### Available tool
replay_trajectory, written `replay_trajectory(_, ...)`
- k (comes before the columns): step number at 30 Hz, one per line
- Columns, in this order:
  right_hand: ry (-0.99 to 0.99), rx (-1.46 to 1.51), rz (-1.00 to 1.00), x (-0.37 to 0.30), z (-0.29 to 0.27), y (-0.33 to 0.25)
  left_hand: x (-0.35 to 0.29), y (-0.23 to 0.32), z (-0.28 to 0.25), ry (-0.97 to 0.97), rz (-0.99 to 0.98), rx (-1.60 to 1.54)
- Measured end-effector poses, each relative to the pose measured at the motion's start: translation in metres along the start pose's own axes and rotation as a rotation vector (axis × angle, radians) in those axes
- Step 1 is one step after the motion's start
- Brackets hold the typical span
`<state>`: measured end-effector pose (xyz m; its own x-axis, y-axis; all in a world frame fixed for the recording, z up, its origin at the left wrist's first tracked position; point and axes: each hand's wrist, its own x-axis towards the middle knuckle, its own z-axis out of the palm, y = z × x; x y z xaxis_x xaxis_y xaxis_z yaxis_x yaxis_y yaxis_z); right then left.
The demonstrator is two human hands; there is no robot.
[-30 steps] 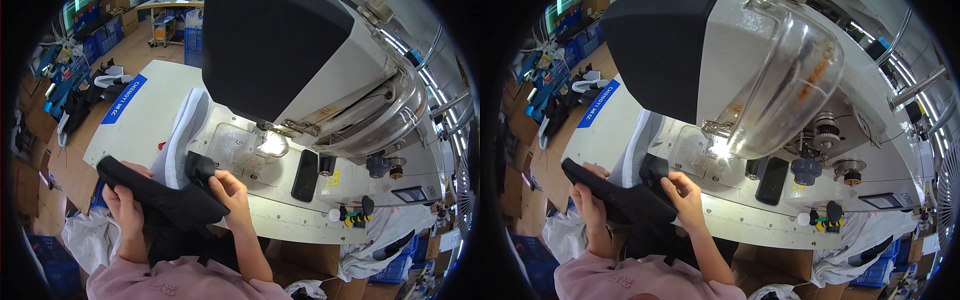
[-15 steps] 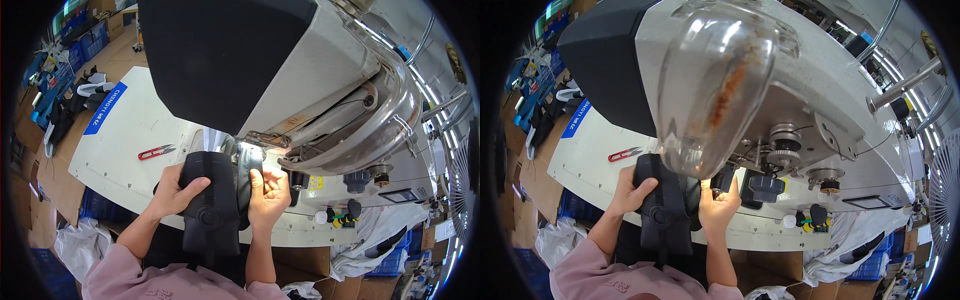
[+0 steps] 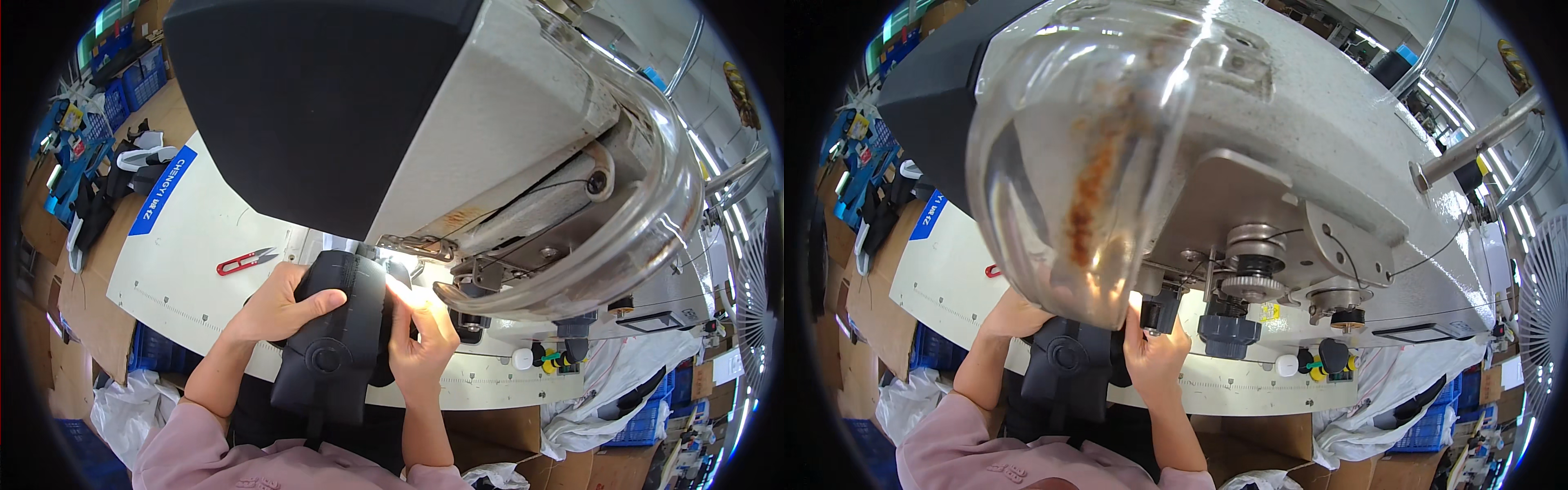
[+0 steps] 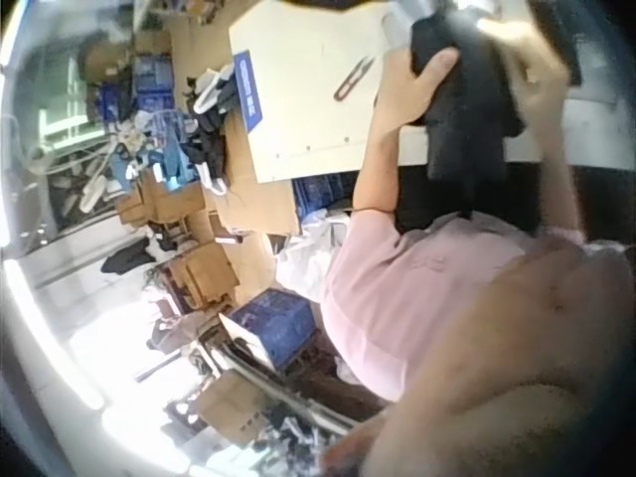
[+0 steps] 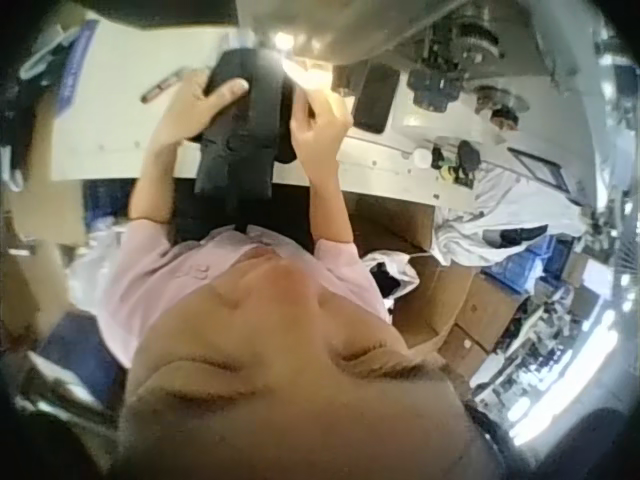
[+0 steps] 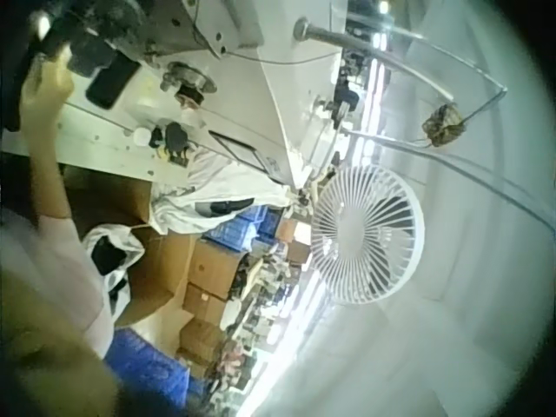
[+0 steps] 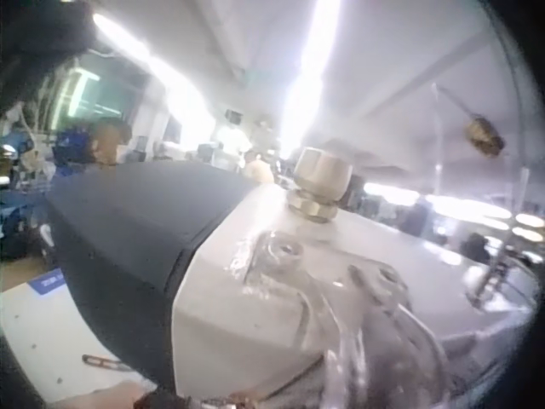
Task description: The person sews shoe components using a sewing machine and trims threads with thread snips.
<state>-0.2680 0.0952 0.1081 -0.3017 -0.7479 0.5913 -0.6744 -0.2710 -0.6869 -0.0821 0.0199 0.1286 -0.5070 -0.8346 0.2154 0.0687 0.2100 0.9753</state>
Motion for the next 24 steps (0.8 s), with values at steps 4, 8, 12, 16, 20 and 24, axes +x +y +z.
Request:
replay_trajectory(4, 0.030, 0.005, -0.014, 0.001, 0.002, 0.000, 0.003, 0.002, -0.001, -0.019, -0.049, 0.131)
replay_trajectory(8, 0.002, 0.072, 0.059, 0.003, 0.000, 0.000, 0.005, -0.001, -0.001, 0.032, -0.023, 0.137)
replay_trajectory(12, -0.030, 0.037, 0.000, 0.005, -0.001, 0.000, 0.005, -0.003, -0.001, 0.029, -0.060, 0.088)
replay_trajectory(16, -0.025, 0.087, 0.012, 0.006, -0.001, 0.001, 0.007, 0.002, -0.002, 0.013, -0.035, 0.129)
replay_trajectory(20, -0.054, 0.114, 0.064, 0.007, -0.001, 0.003, 0.009, 0.008, -0.003, 0.009, 0.005, 0.106)
replay_trajectory(24, -0.019, 0.188, 0.068, 0.009, 0.002, 0.004, 0.010, 0.011, -0.005, -0.007, 0.008, 0.087)
